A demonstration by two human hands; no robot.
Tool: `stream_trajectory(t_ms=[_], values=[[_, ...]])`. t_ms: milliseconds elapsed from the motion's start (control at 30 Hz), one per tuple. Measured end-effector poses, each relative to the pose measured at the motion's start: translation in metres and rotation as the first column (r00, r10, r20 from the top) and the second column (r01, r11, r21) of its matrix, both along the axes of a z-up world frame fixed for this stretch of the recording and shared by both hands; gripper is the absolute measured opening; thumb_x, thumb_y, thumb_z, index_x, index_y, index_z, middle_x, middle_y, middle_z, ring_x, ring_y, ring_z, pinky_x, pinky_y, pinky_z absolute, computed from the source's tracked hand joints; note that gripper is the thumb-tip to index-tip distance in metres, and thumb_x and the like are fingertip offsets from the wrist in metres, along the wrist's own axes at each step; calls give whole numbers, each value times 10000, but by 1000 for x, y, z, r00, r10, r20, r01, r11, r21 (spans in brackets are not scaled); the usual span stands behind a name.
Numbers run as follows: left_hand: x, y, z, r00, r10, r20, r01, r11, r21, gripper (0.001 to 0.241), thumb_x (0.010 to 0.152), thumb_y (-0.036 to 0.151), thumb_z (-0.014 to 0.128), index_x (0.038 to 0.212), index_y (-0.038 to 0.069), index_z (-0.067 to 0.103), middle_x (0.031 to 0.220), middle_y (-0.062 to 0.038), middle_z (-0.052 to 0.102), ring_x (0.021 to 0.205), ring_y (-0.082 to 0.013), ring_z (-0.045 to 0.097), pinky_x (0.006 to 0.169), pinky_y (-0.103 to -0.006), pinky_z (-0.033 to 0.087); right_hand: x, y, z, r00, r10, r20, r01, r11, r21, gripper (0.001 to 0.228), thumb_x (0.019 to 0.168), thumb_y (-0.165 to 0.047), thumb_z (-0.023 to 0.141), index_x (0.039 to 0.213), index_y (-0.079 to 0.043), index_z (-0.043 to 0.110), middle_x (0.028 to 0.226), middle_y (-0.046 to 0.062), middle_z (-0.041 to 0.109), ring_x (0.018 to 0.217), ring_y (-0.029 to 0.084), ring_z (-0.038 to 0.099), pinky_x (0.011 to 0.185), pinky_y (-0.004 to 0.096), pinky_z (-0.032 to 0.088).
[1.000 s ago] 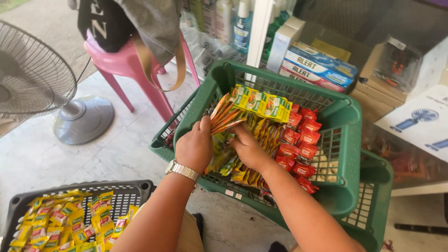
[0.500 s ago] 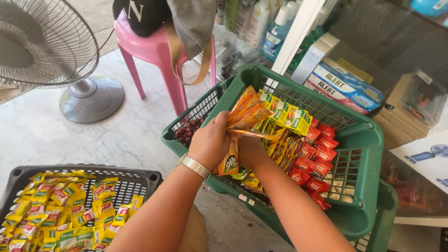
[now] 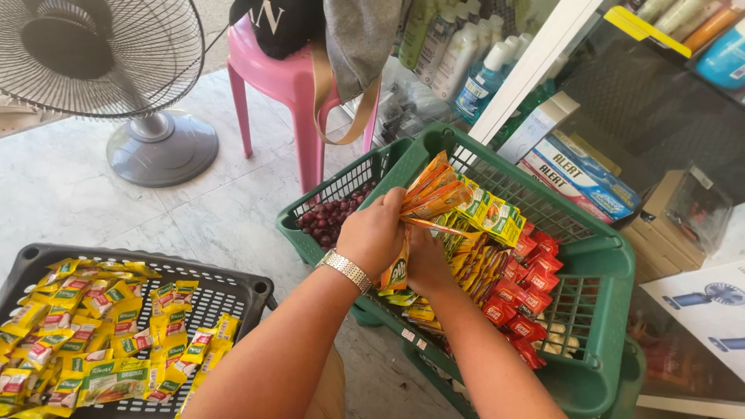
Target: Sorting and organizing small product packets from one container into separate crates while seated in a small store.
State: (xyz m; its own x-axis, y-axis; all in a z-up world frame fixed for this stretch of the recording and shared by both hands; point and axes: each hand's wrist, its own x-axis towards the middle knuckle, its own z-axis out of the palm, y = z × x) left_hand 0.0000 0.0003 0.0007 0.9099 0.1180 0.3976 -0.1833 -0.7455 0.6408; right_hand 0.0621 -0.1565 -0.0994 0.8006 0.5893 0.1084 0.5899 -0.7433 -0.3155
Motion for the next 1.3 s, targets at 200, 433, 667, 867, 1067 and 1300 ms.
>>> stream_trajectory(t_ms=[200, 433, 667, 867, 1067, 1300], values=[[-5, 1, 8, 1000, 0, 1, 0, 1000, -9, 375, 849, 205, 680, 1170, 101, 517, 979, -146, 690, 796, -414, 683, 626, -519, 542, -1, -5, 16, 988, 108, 109, -85, 977, -196, 457, 800, -187, 683, 1225, -41, 603, 1339, 154, 519, 1326, 355, 429, 1027, 607, 316], [5, -3, -12, 1000, 13, -4, -13, 999, 45, 300, 898, 168, 657, 1152, 110, 510, 958, -139, 682, 777, -406, 686, 618, -519, 541, 2, -36, 16, 995, 88, -53, -97, 976, -197, 270, 845, -83, 558, 1068, -88, 709, 1089, 137, 691, 1084, 349, 654, 983, 485, 474], [17, -20, -39, 997, 69, -32, -58, 960, 274, 436, 836, 108, 637, 1248, 81, 496, 968, -132, 664, 709, -324, 713, 578, -447, 560, 21, -50, 5, 977, 32, -212, 2, 987, 161, 304, 963, -269, 578, 1198, -100, 671, 1214, 167, 678, 1148, 353, 624, 961, 446, 483], [24, -37, -65, 992, 120, -44, -95, 926, 365, 448, 923, 133, 570, 1357, 69, 478, 987, -108, 669, 690, -292, 723, 553, -436, 573, 57, -74, -31, 795, 36, -605, 300, 844, 445, 354, 970, -237, 532, 1225, -34, 668, 1185, 131, 701, 1090, 269, 659, 983, 389, 494], [36, -44, -94, 987, 102, -126, -48, 927, 372, 512, 914, 136, 570, 1401, 38, 445, 1017, -117, 684, 729, -302, 736, 575, -434, 583, 71, -70, -44, 617, 29, -786, 526, 728, 440, 383, 994, -251, 481, 1300, -64, 615, 1119, 47, 675, 994, 209, 644, 938, 358, 500], [36, -39, -102, 907, -12, -422, 147, 946, 289, 608, 895, 210, 626, 1443, 92, 389, 1104, -188, 686, 886, -357, 732, 710, -469, 581, 63, -47, -1, 535, -102, -838, 681, 639, 357, 438, 1006, -237, 442, 1410, -99, 540, 1147, 122, 664, 945, 260, 676, 836, 393, 502]])
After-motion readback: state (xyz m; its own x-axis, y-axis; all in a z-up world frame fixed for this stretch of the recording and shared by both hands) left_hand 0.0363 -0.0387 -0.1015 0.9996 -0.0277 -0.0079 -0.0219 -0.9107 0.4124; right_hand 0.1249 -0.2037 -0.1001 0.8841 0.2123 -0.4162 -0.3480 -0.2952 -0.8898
